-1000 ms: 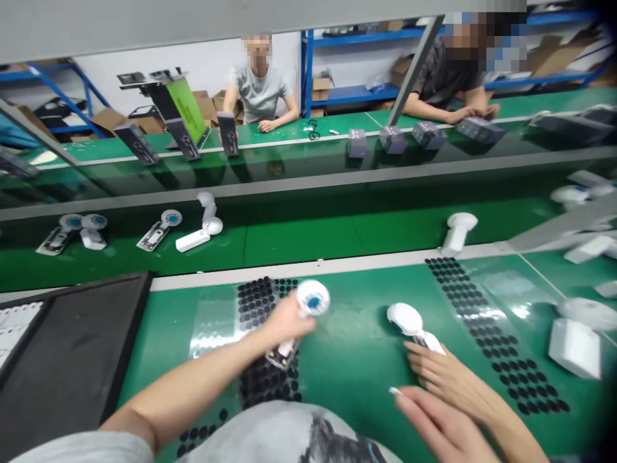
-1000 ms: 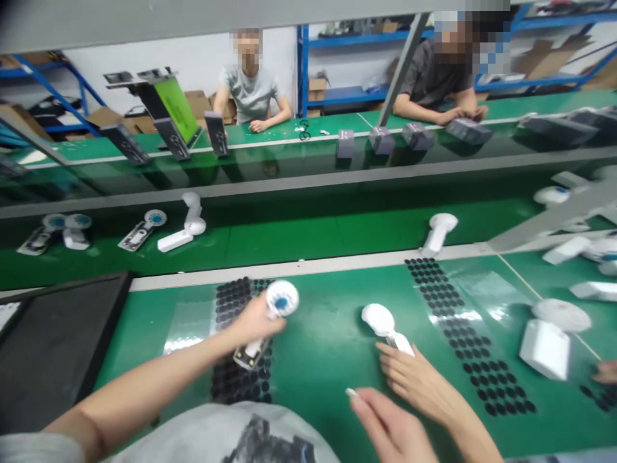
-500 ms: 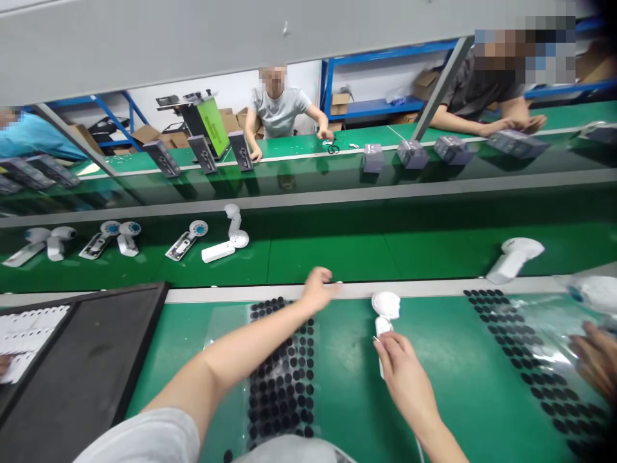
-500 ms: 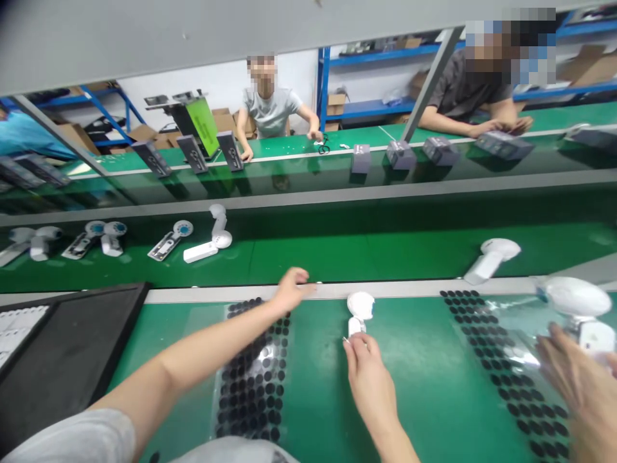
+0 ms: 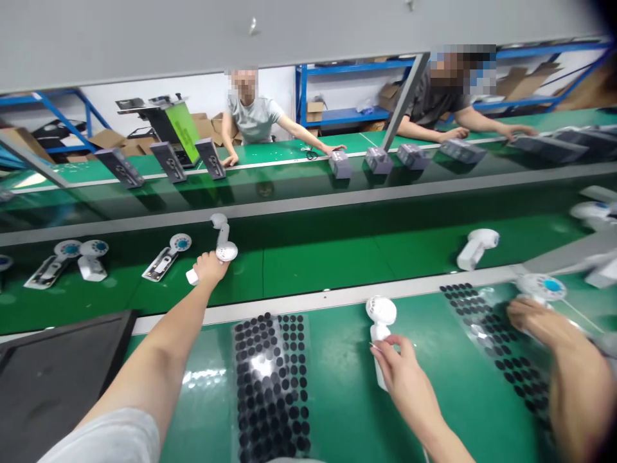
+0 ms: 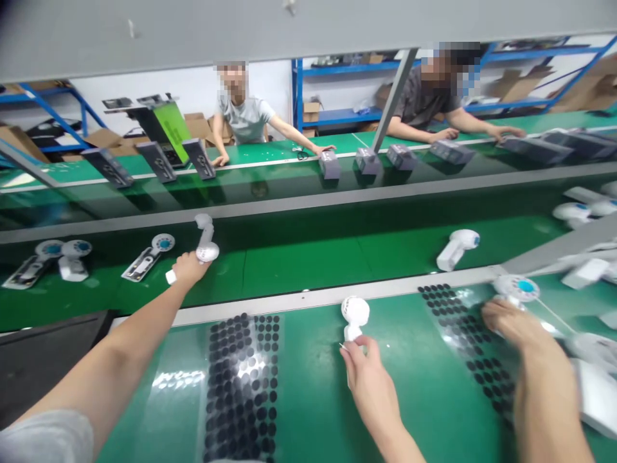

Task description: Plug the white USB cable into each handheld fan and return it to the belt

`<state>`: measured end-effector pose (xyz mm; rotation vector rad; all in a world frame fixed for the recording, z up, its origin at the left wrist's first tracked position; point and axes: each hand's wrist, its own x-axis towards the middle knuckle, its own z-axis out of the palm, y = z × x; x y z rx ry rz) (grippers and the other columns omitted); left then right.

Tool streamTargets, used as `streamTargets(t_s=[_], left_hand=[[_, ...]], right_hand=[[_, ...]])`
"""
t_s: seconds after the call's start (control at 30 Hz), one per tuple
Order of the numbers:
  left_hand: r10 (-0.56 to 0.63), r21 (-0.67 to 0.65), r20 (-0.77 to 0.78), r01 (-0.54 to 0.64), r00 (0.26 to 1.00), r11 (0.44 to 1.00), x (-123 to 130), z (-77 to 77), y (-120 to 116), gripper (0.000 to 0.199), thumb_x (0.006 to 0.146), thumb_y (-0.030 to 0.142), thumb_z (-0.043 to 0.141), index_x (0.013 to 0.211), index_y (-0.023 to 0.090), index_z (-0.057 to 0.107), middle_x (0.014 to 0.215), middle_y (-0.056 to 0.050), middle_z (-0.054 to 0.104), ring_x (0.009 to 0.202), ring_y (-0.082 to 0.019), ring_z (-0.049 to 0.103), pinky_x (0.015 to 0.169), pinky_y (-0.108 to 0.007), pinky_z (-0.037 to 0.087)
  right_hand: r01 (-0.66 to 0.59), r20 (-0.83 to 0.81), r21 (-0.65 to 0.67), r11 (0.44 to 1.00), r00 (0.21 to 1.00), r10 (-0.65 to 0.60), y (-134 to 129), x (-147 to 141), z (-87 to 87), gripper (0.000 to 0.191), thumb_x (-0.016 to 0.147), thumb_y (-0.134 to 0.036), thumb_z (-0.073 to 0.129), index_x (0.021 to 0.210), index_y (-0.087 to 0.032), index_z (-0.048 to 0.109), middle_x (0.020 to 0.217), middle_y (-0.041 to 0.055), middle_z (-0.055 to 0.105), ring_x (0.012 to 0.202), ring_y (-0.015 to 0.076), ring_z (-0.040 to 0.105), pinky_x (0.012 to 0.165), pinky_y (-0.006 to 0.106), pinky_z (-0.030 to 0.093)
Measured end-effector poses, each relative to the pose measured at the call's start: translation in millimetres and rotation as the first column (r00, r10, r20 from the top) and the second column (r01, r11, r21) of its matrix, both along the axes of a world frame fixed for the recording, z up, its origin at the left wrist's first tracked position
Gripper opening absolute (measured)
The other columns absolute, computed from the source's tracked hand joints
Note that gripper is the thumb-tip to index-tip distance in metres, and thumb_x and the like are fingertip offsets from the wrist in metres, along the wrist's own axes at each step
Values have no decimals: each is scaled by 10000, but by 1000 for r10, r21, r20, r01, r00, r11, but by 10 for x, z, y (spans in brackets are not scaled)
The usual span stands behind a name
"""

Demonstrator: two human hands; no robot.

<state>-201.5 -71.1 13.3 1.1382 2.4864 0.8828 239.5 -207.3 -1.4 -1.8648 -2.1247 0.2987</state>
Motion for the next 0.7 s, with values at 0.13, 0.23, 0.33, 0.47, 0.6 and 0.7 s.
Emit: streamTargets(t_s=[0.13, 0.23, 0.33, 0.47, 0.6, 0.7], left_hand=[[-93, 99, 224, 72, 970, 992, 249, 209, -126, 476, 457, 314, 766, 848, 182, 530, 996, -112, 592, 1083, -344, 475, 866, -415, 373], [-202, 163, 473, 139, 857, 977, 660, 388, -316, 429, 535, 411, 696, 858, 189, 522, 868, -54, 604, 817, -220, 579, 685, -315, 444], [-268, 189, 703, 190, 659, 964, 1169, 596, -580, 377, 601, 504, 618, 743, 175, 502, 648, -8, 535, 559, -134, 521, 531, -262, 415], [-260, 264, 964, 200, -48, 944, 1763, 879, -993, 360, 675, 506, 609, 694, 162, 502, 523, 40, 419, 450, -77, 417, 470, -216, 363], [-135, 270, 875, 235, -465, 934, 2102, 966, -1289, 345, 718, 476, 604, 715, 135, 548, 571, 10, 490, 486, -82, 467, 480, -219, 405], [31, 88, 904, 255, -427, 963, 2195, 885, -1376, 304, 755, 423, 599, 723, 123, 564, 669, -39, 592, 587, -124, 568, 566, -255, 479]], right_hand=[[-8, -327, -1, 1000, 945, 7, -80, -24, 286, 279, 906, -381, 378, 919, -209, 598, 893, 58, 564, 715, 163, 596, 645, 270, 469], [-69, -464, -32, 997, 885, 46, -167, -118, 499, 242, 899, -359, 417, 897, -206, 603, 810, 37, 573, 705, 153, 572, 674, 259, 451], [-134, -533, -34, 990, 841, 96, -268, -271, 679, 222, 896, -330, 431, 893, -201, 612, 817, 39, 586, 728, 152, 566, 700, 257, 442], [-196, -609, -47, 979, 783, 128, -413, -444, 898, 212, 900, -294, 427, 879, -195, 613, 793, 33, 586, 734, 150, 554, 707, 261, 434], [-230, -689, -87, 969, 717, 108, -535, -497, 1072, 218, 907, -282, 409, 892, -196, 609, 813, 32, 601, 769, 150, 550, 733, 273, 425], [-221, -749, -155, 963, 662, 31, -603, -494, 1132, 206, 902, -284, 415, 946, -198, 597, 794, 16, 602, 737, 137, 545, 707, 269, 427]])
